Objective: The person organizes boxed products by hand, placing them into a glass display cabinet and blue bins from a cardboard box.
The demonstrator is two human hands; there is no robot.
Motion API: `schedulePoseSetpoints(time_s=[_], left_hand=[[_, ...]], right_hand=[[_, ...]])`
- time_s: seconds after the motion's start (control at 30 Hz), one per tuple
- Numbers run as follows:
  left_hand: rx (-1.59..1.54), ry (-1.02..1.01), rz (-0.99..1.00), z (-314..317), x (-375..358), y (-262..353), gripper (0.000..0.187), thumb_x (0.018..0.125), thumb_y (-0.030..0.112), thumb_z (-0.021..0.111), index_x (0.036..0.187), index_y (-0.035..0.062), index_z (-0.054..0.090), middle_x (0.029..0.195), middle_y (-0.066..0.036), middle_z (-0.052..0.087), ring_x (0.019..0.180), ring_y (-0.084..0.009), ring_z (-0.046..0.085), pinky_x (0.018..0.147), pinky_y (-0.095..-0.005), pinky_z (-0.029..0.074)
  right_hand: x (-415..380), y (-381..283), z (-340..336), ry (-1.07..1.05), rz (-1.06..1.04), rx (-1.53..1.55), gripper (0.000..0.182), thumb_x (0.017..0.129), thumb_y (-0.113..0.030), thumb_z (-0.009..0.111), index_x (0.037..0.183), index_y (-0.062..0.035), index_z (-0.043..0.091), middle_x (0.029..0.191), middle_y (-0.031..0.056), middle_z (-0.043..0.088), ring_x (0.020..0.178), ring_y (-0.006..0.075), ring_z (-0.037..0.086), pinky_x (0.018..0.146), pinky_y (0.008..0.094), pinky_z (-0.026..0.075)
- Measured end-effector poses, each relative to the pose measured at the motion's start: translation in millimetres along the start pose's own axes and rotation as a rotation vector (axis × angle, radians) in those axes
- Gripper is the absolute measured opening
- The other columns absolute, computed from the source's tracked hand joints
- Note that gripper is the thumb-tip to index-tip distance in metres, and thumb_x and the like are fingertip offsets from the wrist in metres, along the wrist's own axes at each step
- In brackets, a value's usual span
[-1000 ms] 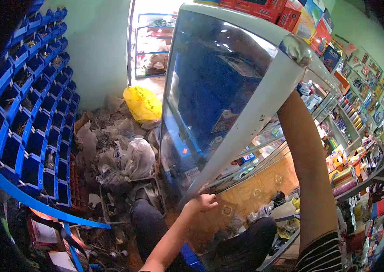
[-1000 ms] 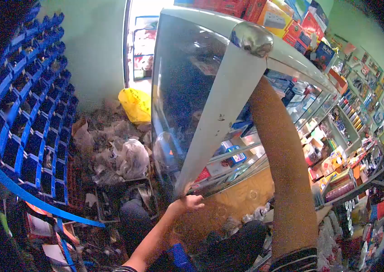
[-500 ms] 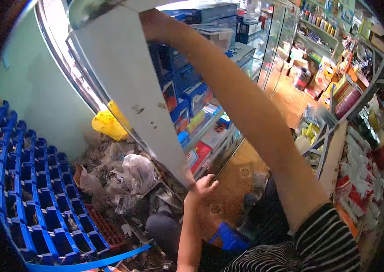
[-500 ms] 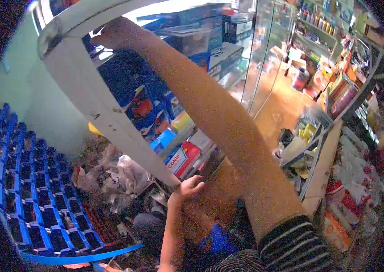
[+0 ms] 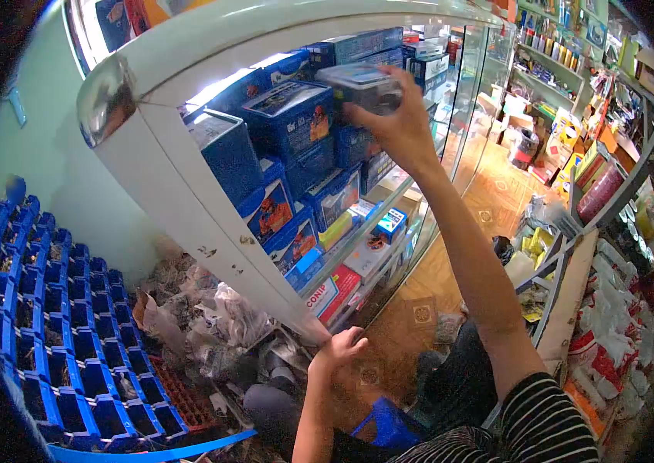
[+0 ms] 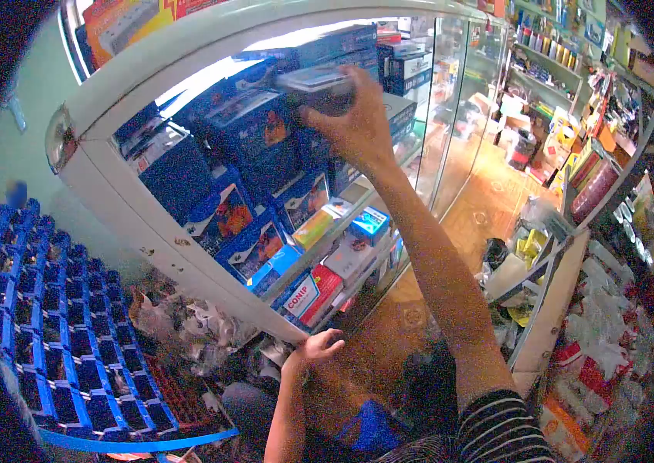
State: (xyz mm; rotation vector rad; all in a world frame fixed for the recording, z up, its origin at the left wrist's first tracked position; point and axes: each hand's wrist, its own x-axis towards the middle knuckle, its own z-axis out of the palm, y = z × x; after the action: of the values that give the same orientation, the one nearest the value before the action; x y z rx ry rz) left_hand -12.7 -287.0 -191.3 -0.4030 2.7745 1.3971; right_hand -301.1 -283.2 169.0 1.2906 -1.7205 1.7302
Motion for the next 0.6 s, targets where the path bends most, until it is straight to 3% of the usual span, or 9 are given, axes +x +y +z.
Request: schedulePoseSetpoints(time_s=[0.03, 0.07, 0.17, 0.2, 0.3, 0.37, 0.6], left_hand=[[0.014, -0.011, -0.004, 1.5, 0.7, -0.6, 0.048, 0.097, 0.040, 0.054, 0.125, 0.0011, 0.054, 0.118, -0.023, 0.062, 0.111, -0.0367, 0.060, 0.095, -0.0426, 0.048], [0.007, 0.019, 0.029, 3.0, 0.3, -0.5, 0.049, 0.097, 0.041, 0.052, 0.125, 0.0010, 0.054, 0.117, -0.023, 0.063, 0.111, -0.0384, 0.060, 0.094, -0.0434, 0.048], [-0.008, -0.100, -0.091, -4.2, 4.9, 10.9, 0.050, 0.097, 0.043, 0.052, 0.125, 0.0012, 0.054, 0.117, -0.025, 0.063, 0.110, -0.0400, 0.059, 0.094, -0.0455, 0.047], [0.006, -0.104, -0.094, -3.6, 5.9, 11.4, 0.050, 0.097, 0.043, 0.052, 0.125, 0.0012, 0.054, 0.116, -0.025, 0.063, 0.110, -0.0404, 0.059, 0.093, -0.0464, 0.047], [0.050, -0.113, -0.112, 2.2, 10.7, 7.9, 0.050, 0.097, 0.043, 0.051, 0.124, 0.0012, 0.052, 0.114, -0.027, 0.062, 0.109, -0.0417, 0.059, 0.093, -0.0491, 0.047], [0.054, -0.106, -0.119, 13.4, 17.3, -2.3, 0.049, 0.097, 0.042, 0.051, 0.124, 0.0016, 0.051, 0.114, -0.026, 0.062, 0.110, -0.0418, 0.059, 0.093, -0.0493, 0.047], [0.039, -0.020, -0.037, 25.8, 18.0, -9.9, 0.047, 0.096, 0.043, 0.050, 0.120, 0.0026, 0.054, 0.111, -0.025, 0.063, 0.107, -0.0410, 0.060, 0.094, -0.0491, 0.046]], right_hand=[[-2.9, -6.3, -4.5, 0.056, -0.013, -0.025, 0.086, 0.070, -0.039, 0.087, 0.133, 0.0005, 0.043, 0.124, 0.0236, 0.051, 0.120, 0.0339, 0.053, 0.101, 0.0412, 0.044], [-2.5, -11.8, -7.3, 0.119, 0.066, 0.146, 0.085, 0.071, -0.038, 0.087, 0.132, 0.0002, 0.044, 0.125, 0.0228, 0.052, 0.115, 0.0308, 0.058, 0.097, 0.0399, 0.047], [15.3, -37.5, -0.5, 0.133, -0.076, 0.341, 0.084, 0.071, -0.037, 0.087, 0.132, 0.0004, 0.043, 0.125, 0.0223, 0.053, 0.109, 0.0294, 0.062, 0.094, 0.0387, 0.050], [25.1, -47.5, 9.3, 0.099, -0.134, 0.372, 0.075, 0.072, -0.034, 0.087, 0.127, -0.0001, 0.049, 0.117, 0.0193, 0.059, 0.108, 0.0308, 0.062, 0.093, 0.0394, 0.050], [58.5, -67.1, 47.3, -0.131, -0.338, 0.126, 0.061, 0.076, -0.038, 0.082, 0.120, -0.0038, 0.056, 0.109, 0.0155, 0.064, 0.108, 0.0327, 0.062, 0.095, 0.0437, 0.048], [77.8, -68.9, 78.2, -0.184, -0.453, -0.045, 0.063, 0.076, -0.040, 0.081, 0.121, -0.0040, 0.056, 0.111, 0.0161, 0.063, 0.110, 0.0333, 0.061, 0.095, 0.0440, 0.047], [115.2, -55.9, 97.5, -0.433, -0.467, -0.353, 0.068, 0.076, -0.044, 0.079, 0.125, -0.0048, 0.054, 0.118, 0.0183, 0.060, 0.115, 0.0355, 0.057, 0.098, 0.0450, 0.045]])
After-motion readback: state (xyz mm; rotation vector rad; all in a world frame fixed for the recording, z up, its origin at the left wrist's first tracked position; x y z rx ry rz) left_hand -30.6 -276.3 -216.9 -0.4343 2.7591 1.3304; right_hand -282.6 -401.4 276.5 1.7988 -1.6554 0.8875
